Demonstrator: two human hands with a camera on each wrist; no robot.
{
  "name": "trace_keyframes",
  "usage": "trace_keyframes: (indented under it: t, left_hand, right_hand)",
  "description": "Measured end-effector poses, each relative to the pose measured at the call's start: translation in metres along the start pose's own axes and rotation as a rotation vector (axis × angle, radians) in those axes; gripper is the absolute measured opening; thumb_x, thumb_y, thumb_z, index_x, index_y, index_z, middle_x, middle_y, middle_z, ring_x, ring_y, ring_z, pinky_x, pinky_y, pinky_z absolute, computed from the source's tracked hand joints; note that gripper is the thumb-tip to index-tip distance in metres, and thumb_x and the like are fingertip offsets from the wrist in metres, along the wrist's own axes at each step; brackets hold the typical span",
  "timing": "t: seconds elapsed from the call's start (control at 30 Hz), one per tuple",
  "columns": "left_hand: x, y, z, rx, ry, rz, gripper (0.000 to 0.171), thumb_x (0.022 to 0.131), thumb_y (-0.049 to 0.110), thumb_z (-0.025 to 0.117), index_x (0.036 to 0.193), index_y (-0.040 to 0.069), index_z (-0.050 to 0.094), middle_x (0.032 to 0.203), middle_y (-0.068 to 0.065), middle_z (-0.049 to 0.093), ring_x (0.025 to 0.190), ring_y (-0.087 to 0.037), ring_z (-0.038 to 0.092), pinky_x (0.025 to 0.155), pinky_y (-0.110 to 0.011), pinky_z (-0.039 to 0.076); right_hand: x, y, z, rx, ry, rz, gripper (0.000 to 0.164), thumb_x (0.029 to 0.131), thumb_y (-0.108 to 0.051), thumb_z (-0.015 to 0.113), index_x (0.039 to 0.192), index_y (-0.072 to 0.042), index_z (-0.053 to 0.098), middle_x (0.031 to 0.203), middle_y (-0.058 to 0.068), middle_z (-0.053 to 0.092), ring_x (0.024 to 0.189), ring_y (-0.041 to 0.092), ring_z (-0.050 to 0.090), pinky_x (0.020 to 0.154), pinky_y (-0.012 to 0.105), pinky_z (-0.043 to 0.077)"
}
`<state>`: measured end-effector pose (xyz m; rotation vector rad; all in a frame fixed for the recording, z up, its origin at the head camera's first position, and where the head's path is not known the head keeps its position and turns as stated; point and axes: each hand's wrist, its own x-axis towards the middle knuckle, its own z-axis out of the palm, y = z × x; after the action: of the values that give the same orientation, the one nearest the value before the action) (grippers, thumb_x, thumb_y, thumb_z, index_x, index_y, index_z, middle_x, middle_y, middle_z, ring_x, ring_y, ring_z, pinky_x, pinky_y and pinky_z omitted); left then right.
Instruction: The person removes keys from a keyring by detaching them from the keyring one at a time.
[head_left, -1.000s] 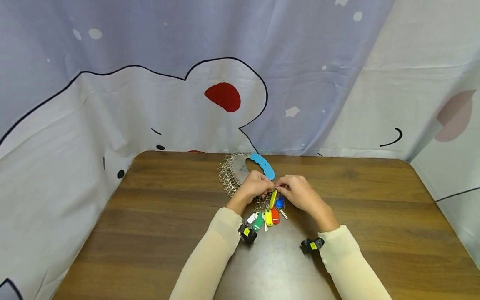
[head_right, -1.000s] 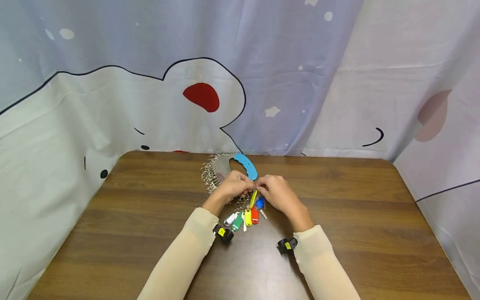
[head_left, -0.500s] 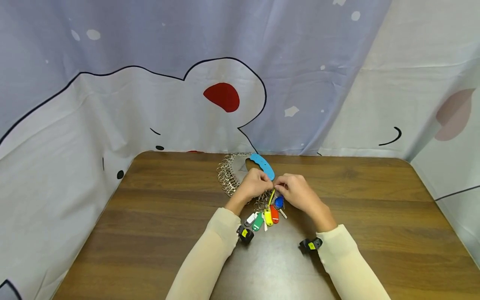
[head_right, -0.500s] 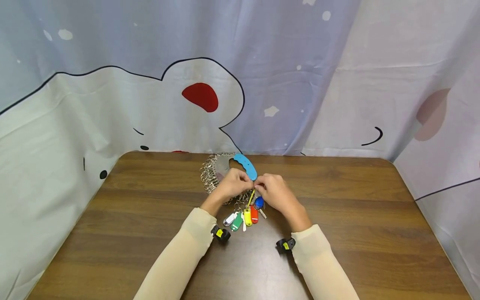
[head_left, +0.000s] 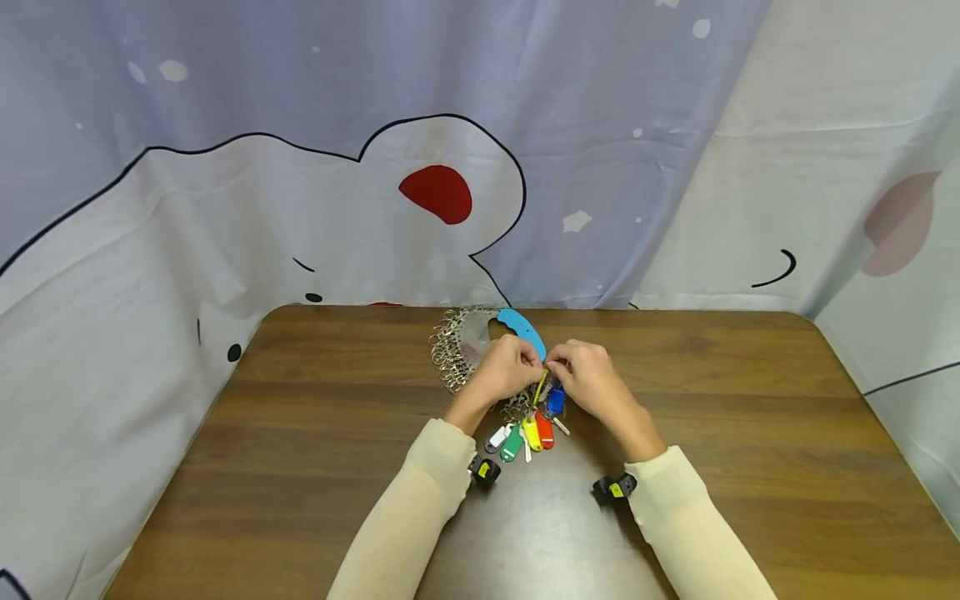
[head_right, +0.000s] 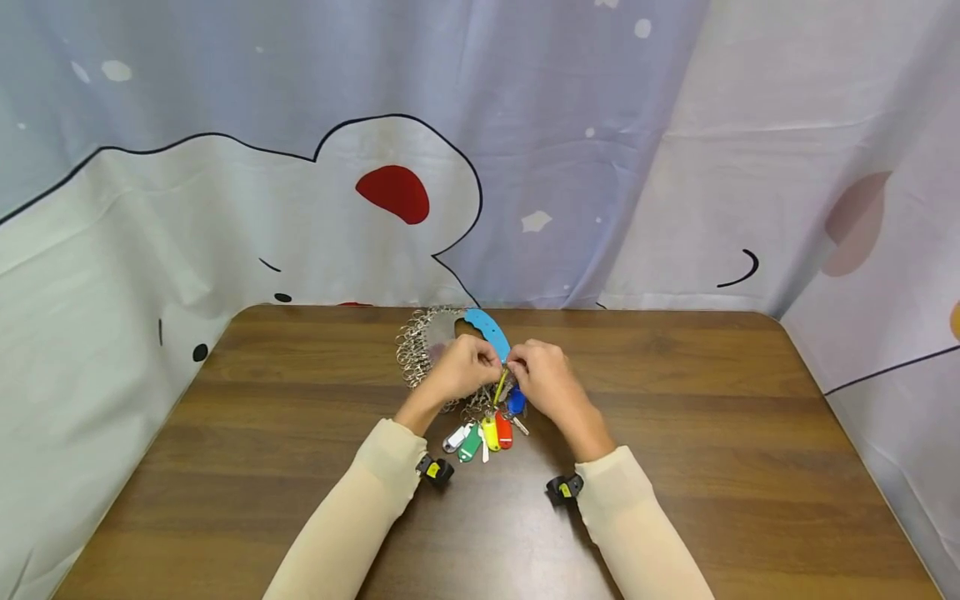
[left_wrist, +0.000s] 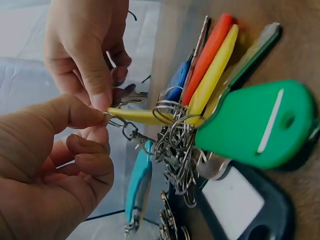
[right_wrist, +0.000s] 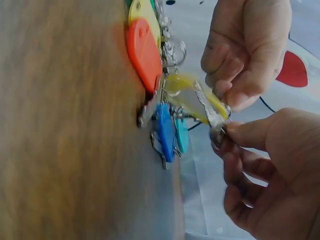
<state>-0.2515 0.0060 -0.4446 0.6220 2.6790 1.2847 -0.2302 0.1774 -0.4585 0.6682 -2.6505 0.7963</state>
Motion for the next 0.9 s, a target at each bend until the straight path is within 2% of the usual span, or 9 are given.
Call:
trace_keyframes:
  t: [0.13,0.3,0.43,0.6,0.7,0.8,0.9]
  left_hand:
    - [-0.003,0.0,0.001,-0.007,-0.01,0.047,0.011,0.074,0.001,0.064,0.065,0.007,0.067,0.059,0.0,0.059,0.052,-0.008,0.048,0.05,-0.019,0.041]
    - [-0.006,-0.004,0.001,0.032,0.016,0.098,0.012,0.075,0.001,0.064,0.066,0.008,0.067,0.059,0.0,0.06,0.052,-0.007,0.049,0.053,-0.019,0.042]
    - [-0.009,-0.004,0.001,0.051,0.032,0.079,0.012,0.077,0.004,0.065,0.066,0.009,0.067,0.06,-0.001,0.062,0.052,-0.008,0.05,0.054,-0.02,0.043]
    - [-0.011,-0.001,0.003,0.055,0.039,0.011,0.019,0.084,0.014,0.069,0.065,0.009,0.067,0.062,0.0,0.062,0.053,-0.01,0.05,0.053,-0.022,0.041]
    - [-0.011,-0.001,0.004,0.058,0.037,-0.014,0.02,0.085,0.014,0.069,0.066,0.009,0.067,0.063,0.0,0.062,0.055,-0.01,0.05,0.053,-0.022,0.041]
    - [-0.011,-0.001,0.004,0.049,0.036,0.001,0.016,0.084,0.011,0.068,0.069,0.008,0.069,0.065,-0.002,0.064,0.055,-0.011,0.051,0.054,-0.022,0.043]
    - [-0.01,-0.004,0.004,0.029,0.035,0.044,0.012,0.083,0.007,0.066,0.071,0.006,0.07,0.066,-0.003,0.065,0.056,-0.01,0.052,0.055,-0.022,0.044]
  right_hand:
    - [0.0,0.002,-0.002,0.013,-0.041,0.019,0.007,0.088,-0.011,0.07,0.082,-0.008,0.073,0.079,0.005,0.068,0.066,0.017,0.055,0.061,0.034,0.049]
    - [0.001,0.001,-0.003,0.046,-0.084,0.061,0.008,0.09,-0.013,0.068,0.084,-0.009,0.072,0.08,0.004,0.068,0.068,0.017,0.055,0.063,0.034,0.049]
    - [0.001,-0.001,-0.002,0.059,-0.092,0.082,0.007,0.089,-0.013,0.068,0.084,-0.01,0.072,0.082,0.004,0.069,0.068,0.017,0.056,0.063,0.034,0.05]
    - [0.0,-0.004,-0.003,0.063,-0.097,0.089,0.006,0.089,-0.013,0.069,0.084,-0.01,0.072,0.084,0.005,0.069,0.068,0.017,0.056,0.063,0.035,0.05]
    - [0.0,-0.005,-0.004,0.069,-0.102,0.095,0.007,0.089,-0.014,0.069,0.084,-0.011,0.072,0.084,0.004,0.069,0.068,0.017,0.055,0.062,0.035,0.05]
    - [0.0,-0.005,-0.004,0.073,-0.099,0.097,0.007,0.089,-0.014,0.069,0.084,-0.011,0.071,0.083,0.003,0.068,0.068,0.017,0.055,0.062,0.034,0.049]
    - [0.0,-0.004,-0.004,0.081,-0.091,0.09,0.007,0.089,-0.014,0.069,0.083,-0.012,0.071,0.081,0.003,0.067,0.067,0.016,0.055,0.062,0.034,0.05]
